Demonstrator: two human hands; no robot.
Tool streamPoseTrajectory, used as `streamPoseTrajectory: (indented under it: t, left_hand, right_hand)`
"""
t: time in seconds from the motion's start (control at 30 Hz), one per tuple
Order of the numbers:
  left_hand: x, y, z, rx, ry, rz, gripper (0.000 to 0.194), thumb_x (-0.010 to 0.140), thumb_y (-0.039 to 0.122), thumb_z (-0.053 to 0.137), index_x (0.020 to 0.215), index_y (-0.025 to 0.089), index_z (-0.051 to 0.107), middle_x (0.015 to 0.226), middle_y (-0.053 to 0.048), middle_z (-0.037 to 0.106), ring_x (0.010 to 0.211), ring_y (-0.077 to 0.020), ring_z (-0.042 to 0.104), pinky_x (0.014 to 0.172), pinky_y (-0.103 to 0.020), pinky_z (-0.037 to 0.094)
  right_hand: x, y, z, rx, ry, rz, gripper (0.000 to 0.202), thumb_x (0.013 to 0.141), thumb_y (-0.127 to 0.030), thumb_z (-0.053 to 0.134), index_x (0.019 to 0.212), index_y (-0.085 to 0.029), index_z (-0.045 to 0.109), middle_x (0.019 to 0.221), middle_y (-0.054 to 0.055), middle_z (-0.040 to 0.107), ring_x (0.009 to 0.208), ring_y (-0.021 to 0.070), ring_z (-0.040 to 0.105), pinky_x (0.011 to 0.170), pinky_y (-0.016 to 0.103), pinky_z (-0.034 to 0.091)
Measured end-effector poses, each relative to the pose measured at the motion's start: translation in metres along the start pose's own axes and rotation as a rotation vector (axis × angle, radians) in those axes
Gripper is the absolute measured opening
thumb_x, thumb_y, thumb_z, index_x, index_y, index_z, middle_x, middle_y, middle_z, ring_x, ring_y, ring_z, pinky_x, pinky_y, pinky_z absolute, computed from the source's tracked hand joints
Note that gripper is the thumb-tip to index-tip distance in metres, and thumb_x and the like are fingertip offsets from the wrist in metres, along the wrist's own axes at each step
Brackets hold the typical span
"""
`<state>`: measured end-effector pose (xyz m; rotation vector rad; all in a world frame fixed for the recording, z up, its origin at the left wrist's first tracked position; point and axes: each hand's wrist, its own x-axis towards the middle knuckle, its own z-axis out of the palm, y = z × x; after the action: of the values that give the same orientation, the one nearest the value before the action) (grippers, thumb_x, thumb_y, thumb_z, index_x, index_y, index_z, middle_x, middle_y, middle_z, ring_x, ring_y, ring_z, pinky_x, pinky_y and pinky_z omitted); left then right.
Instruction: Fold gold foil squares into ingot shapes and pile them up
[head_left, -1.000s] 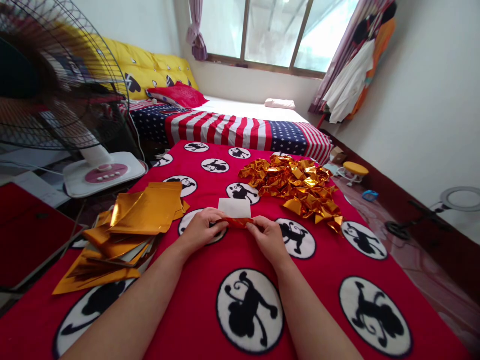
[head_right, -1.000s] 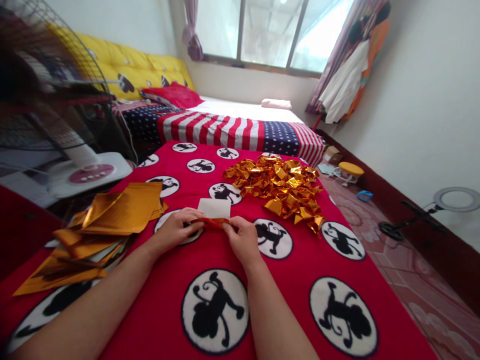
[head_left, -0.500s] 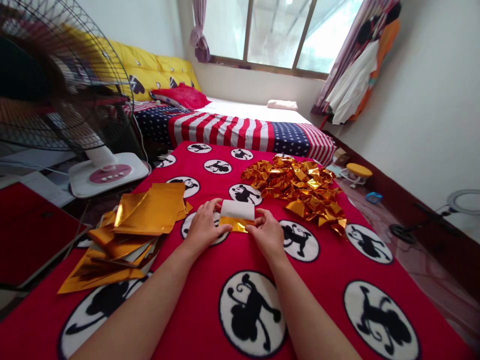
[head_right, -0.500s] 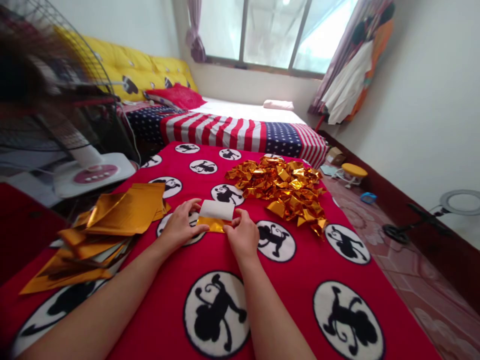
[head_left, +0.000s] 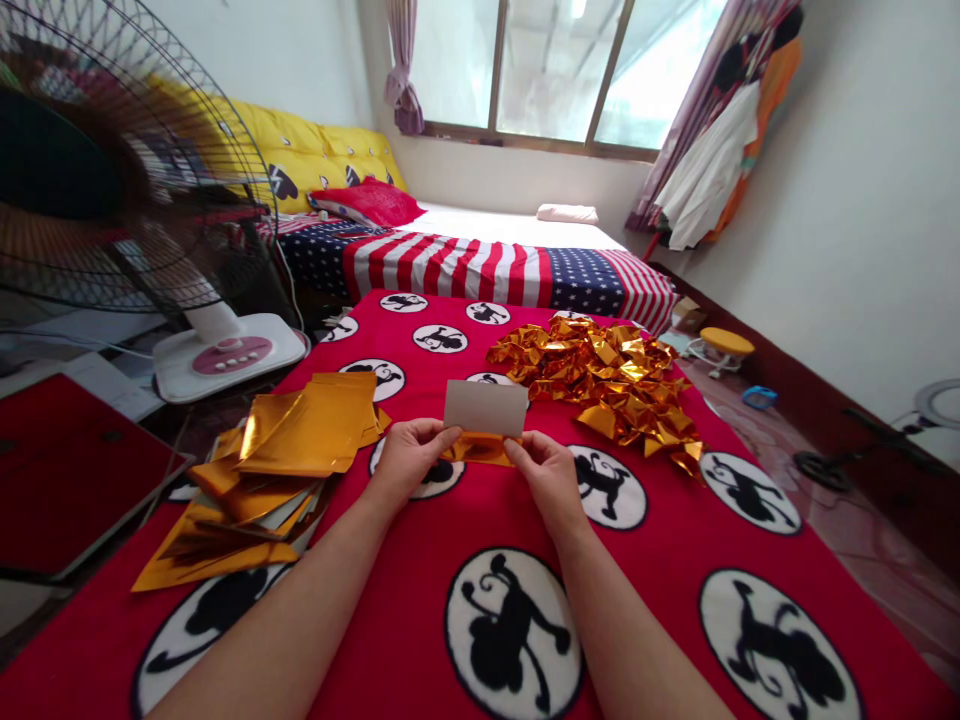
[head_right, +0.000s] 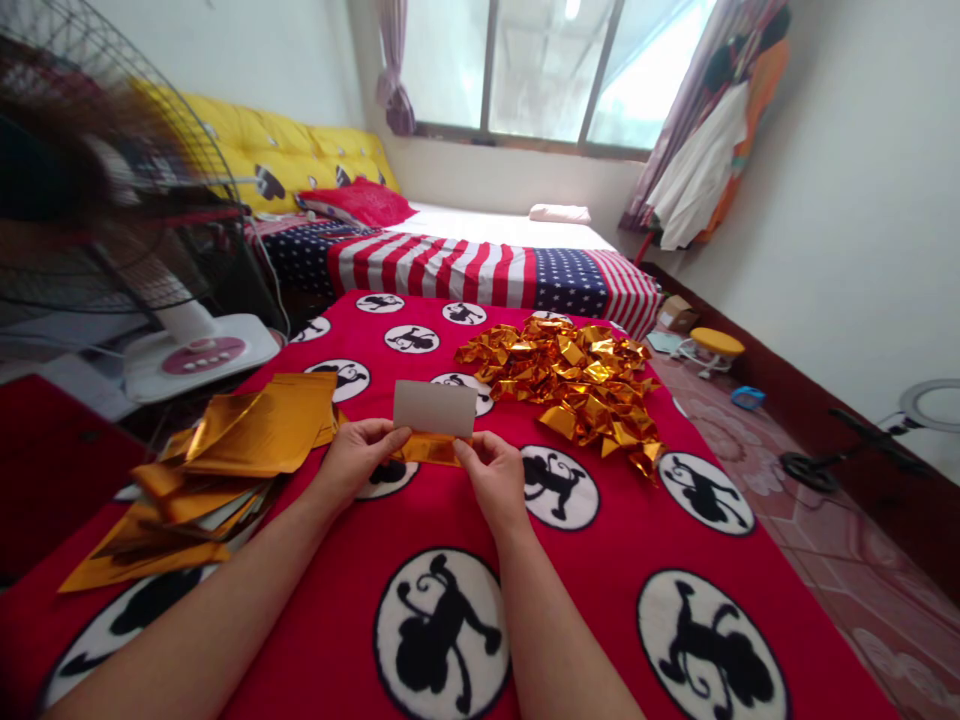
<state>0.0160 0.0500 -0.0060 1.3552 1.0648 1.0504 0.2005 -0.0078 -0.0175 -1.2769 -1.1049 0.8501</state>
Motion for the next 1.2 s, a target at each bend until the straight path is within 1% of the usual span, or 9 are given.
streamPoseTrajectory:
  t: [0.07,0.13,0.2,0.3,0.37,0.5,0.77,1.0,1.2]
  left_hand:
    - [-0.0016,0.002,0.0024,-0.035,0.028,-0.019,0.045,0.063,0.057,0.074,0.074,0.013,0.07,0.063,-0.004,0.07,0.05,-0.0136,0.063,0.04,-0.018,0.039]
    - [-0.0032,0.0043,0.0046,-0.045,0.007,-0.057,0.05,0.063,0.06,0.073,0.075,0.012,0.068,0.064,-0.005,0.071,0.05,-0.015,0.065,0.038,-0.017,0.038]
    - [-0.0043,0.0061,0.0062,-0.03,-0.03,-0.107,0.052,0.062,0.062,0.073,0.073,0.011,0.067,0.061,-0.006,0.069,0.049,-0.0155,0.066,0.038,-0.016,0.038]
    - [-0.0043,0.0066,0.0071,-0.037,-0.027,-0.159,0.05,0.061,0.059,0.076,0.07,0.011,0.065,0.055,-0.003,0.066,0.049,-0.0156,0.067,0.039,-0.015,0.04]
    - [-0.0032,0.0053,0.0067,-0.072,-0.009,-0.176,0.048,0.061,0.057,0.077,0.071,0.011,0.065,0.056,-0.003,0.067,0.051,-0.0164,0.068,0.038,-0.015,0.04]
    - [-0.0011,0.0015,0.0056,-0.105,-0.015,-0.184,0.047,0.061,0.055,0.077,0.073,0.011,0.066,0.06,-0.002,0.068,0.051,-0.0158,0.068,0.038,-0.014,0.041]
    - [-0.0021,0.0011,0.0062,-0.077,-0.03,-0.187,0.05,0.059,0.056,0.078,0.076,0.009,0.069,0.066,-0.005,0.07,0.053,-0.0166,0.069,0.04,-0.015,0.045]
    - [-0.0016,0.001,0.0058,-0.057,-0.049,-0.175,0.052,0.055,0.058,0.078,0.072,0.011,0.067,0.067,-0.005,0.07,0.056,-0.019,0.07,0.04,-0.017,0.046]
    - [-0.0016,0.0036,0.0077,-0.051,-0.028,-0.182,0.052,0.051,0.058,0.08,0.07,0.011,0.066,0.065,-0.004,0.069,0.057,-0.0207,0.071,0.04,-0.018,0.046]
  right_hand:
    - [-0.0009,-0.0026,0.001,-0.033,0.014,0.01,0.031,0.076,-0.046,0.066,0.068,-0.016,0.065,0.059,-0.001,0.059,0.055,0.0116,0.048,0.054,0.022,0.036]
    - [-0.0016,-0.0036,0.0015,-0.078,0.042,0.015,0.035,0.078,-0.049,0.063,0.063,-0.017,0.06,0.053,-0.003,0.052,0.05,0.0103,0.043,0.05,0.022,0.032]
    - [-0.0018,-0.0028,0.0017,-0.098,0.068,0.01,0.037,0.08,-0.05,0.061,0.063,-0.018,0.057,0.052,-0.004,0.048,0.048,0.0096,0.039,0.048,0.022,0.03]
    - [-0.0014,-0.0004,0.0014,-0.136,0.081,0.001,0.039,0.081,-0.052,0.059,0.061,-0.018,0.056,0.051,-0.004,0.048,0.048,0.0097,0.039,0.047,0.022,0.029]
    - [-0.001,0.0009,0.0012,-0.184,0.085,0.004,0.042,0.08,-0.054,0.058,0.058,-0.018,0.056,0.05,-0.003,0.05,0.048,0.0103,0.041,0.047,0.022,0.029]
    - [-0.0006,0.0017,0.0012,-0.234,0.1,0.003,0.045,0.08,-0.056,0.057,0.055,-0.019,0.056,0.049,-0.002,0.052,0.047,0.0107,0.043,0.047,0.023,0.028]
    - [-0.0005,0.0028,0.002,-0.209,0.096,0.015,0.043,0.076,-0.057,0.06,0.056,-0.018,0.057,0.049,-0.002,0.053,0.046,0.0107,0.041,0.046,0.023,0.028]
    - [0.0001,0.0047,0.0005,-0.179,0.068,0.028,0.041,0.076,-0.051,0.063,0.055,-0.019,0.051,0.048,-0.004,0.046,0.046,0.009,0.036,0.045,0.023,0.025]
    - [0.0009,0.0045,0.0,-0.143,0.043,0.044,0.04,0.074,-0.049,0.065,0.055,-0.019,0.049,0.049,-0.005,0.045,0.047,0.0083,0.034,0.047,0.022,0.024]
